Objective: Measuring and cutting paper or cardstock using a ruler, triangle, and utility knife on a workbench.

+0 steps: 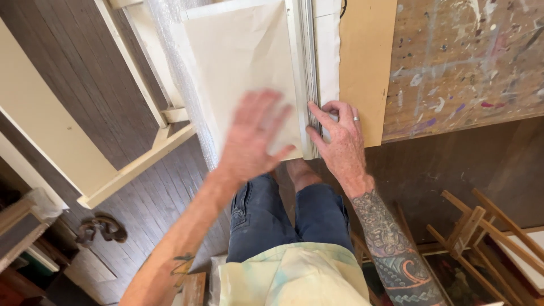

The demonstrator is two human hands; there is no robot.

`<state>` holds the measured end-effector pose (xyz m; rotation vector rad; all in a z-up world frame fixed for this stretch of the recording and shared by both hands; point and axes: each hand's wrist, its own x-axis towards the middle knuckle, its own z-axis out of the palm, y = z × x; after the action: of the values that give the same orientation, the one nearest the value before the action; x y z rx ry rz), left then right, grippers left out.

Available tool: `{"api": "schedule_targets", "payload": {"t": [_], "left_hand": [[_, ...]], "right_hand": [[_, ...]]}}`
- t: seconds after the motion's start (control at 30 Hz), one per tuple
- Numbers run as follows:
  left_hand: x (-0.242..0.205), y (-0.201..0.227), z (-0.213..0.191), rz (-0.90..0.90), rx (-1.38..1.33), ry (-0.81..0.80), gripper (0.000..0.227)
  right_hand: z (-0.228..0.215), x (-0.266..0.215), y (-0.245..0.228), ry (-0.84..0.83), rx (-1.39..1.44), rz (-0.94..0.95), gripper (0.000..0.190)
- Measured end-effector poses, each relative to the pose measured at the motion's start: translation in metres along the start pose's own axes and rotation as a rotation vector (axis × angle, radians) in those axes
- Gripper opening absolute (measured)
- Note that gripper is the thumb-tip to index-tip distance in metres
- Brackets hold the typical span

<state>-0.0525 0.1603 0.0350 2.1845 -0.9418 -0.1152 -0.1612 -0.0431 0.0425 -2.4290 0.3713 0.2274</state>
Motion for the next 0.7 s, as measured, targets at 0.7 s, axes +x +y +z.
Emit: {"api": "schedule_targets", "payload": {"t": [0.7], "left_hand": [[0.055,0.021,0.037,-0.003,0.36,-0.623,0.119]], "right_hand": [[-0.007,-0.032,0.017,0.238,0.329,0.115,0.063]]}}
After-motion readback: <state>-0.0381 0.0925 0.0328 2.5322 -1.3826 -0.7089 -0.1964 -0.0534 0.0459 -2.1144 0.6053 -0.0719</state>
